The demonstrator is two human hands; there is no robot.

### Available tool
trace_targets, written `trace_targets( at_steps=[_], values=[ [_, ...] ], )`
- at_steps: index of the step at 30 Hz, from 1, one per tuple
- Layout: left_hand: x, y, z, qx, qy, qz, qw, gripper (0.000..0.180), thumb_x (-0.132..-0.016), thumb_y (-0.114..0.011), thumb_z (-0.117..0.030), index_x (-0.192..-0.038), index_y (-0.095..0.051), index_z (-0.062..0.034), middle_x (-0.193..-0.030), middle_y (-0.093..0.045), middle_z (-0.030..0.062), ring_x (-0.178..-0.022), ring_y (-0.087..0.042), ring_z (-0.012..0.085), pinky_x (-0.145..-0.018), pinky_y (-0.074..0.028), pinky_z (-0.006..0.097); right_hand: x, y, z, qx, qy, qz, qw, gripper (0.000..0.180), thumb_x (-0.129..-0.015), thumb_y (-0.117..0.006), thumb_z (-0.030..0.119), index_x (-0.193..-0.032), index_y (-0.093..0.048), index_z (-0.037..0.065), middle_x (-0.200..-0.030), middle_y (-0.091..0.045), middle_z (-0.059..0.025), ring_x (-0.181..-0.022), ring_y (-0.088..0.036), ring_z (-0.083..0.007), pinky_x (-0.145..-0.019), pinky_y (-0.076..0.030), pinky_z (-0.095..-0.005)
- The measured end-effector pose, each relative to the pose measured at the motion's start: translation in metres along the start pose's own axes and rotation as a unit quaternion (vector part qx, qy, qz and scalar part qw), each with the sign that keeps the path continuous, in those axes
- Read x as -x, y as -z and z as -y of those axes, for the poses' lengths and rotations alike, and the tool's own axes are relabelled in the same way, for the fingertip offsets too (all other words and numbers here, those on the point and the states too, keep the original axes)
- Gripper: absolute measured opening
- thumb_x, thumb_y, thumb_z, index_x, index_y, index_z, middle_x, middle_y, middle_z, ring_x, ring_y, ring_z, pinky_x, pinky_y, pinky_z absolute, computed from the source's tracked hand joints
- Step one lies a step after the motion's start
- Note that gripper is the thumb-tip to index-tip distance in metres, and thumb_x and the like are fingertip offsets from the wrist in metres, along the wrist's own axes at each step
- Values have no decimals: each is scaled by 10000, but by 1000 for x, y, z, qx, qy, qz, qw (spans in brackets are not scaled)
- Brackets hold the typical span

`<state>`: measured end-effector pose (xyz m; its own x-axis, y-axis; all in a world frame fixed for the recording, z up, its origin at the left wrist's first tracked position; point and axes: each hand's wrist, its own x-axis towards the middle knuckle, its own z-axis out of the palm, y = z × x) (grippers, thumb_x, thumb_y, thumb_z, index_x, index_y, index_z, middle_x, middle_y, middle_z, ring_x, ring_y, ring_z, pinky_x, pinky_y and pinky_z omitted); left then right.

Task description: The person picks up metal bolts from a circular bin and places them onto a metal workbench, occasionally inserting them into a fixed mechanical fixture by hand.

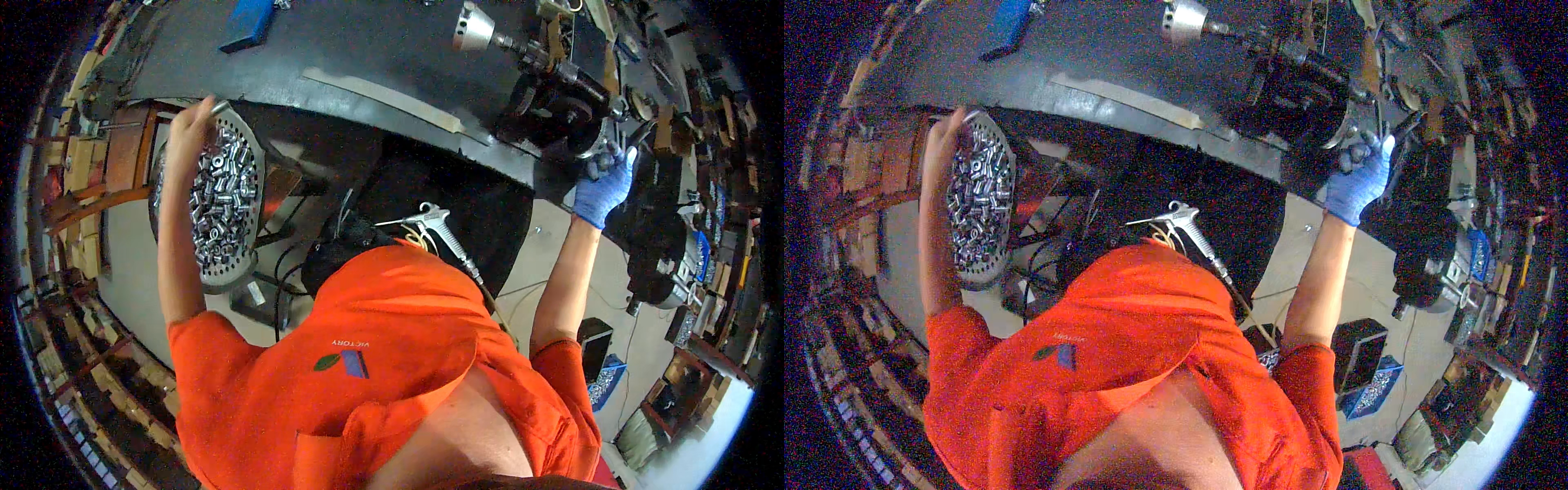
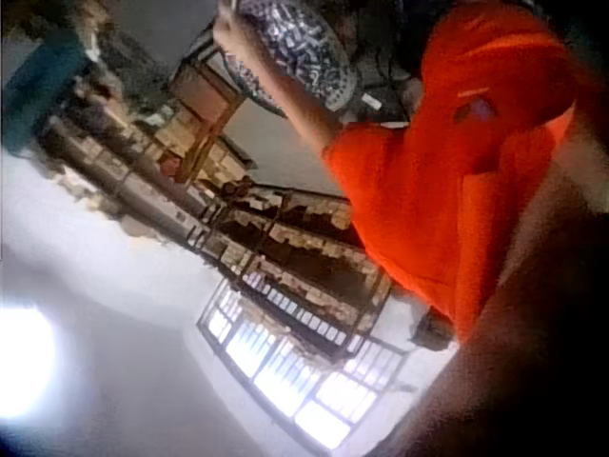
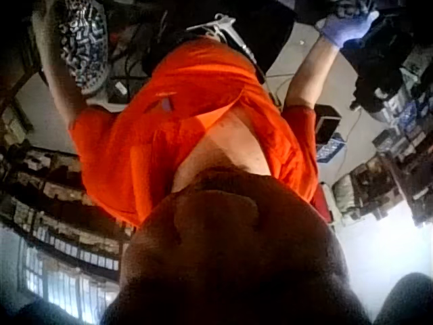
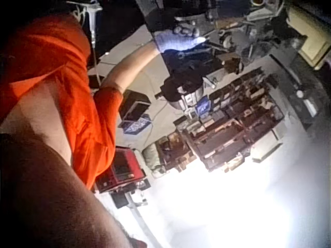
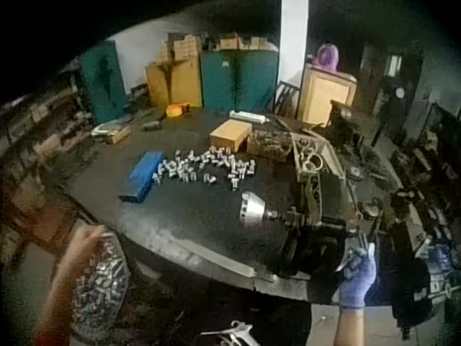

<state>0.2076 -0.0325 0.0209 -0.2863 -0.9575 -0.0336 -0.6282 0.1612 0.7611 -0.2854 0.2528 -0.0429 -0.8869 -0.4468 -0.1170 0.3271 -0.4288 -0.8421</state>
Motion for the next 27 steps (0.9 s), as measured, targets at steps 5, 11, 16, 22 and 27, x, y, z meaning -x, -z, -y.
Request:
trace_targets(
  at_steps=[5, 11, 16, 22, 27],
  values=[
    [52, 63, 91, -236, -6, -141, 961, 378, -875, -514, -327, -684, -551, -3, -542, -541, 81, -456, -518, 169, -469, -408, 304, 1, 3, -3, -32, -4, 5, 999, 429, -908, -443, 407, -891, -528, -13, -585, -458, -35, -469, -390, -94, -382, -263, -188],
    [97, 72, 131, -427, 86, -96, 895, 258, -765, -620, -269, -850, -588, -27, -776, -644, 140, -754, -616, 309, -672, -470, 396, 9, -16, -2, -11, 14, -87, 996, 417, -896, -466, 409, -861, -549, 2, -553, -401, -3, -451, -327, -85, -390, -243, -197],
    [106, 78, 130, -479, 150, -8, 865, 290, -734, -647, -285, -908, -610, -55, -851, -647, 139, -811, -621, 309, -709, -474, 400, 6, -9, -2, -21, -4, -60, 998, 426, -904, -448, 408, -846, -556, 0, -537, -390, -1, -423, -296, -87, -390, -241, -203],
    [78, 74, 92, -404, 35, -66, 912, 280, -753, -648, -258, -941, -615, -53, -785, -634, 150, -708, -616, 284, -646, -468, 376, -2, 11, -7, -18, 0, -20, 1000, 454, -878, -484, 435, -907, -527, -15, -612, -451, -29, -504, -401, -100, -431, -299, -199],
    [-4, 15, 27, -33, -72, -45, 996, 162, -802, -567, -39, -950, -574, 27, -797, -620, 46, -686, -581, 99, -602, -456, 220, 2, 2, -7, -58, -8, -45, 997, 420, -900, -460, 407, -852, -561, 3, -535, -387, -1, -429, -313, -83, -399, -259, -205]
  ],
)
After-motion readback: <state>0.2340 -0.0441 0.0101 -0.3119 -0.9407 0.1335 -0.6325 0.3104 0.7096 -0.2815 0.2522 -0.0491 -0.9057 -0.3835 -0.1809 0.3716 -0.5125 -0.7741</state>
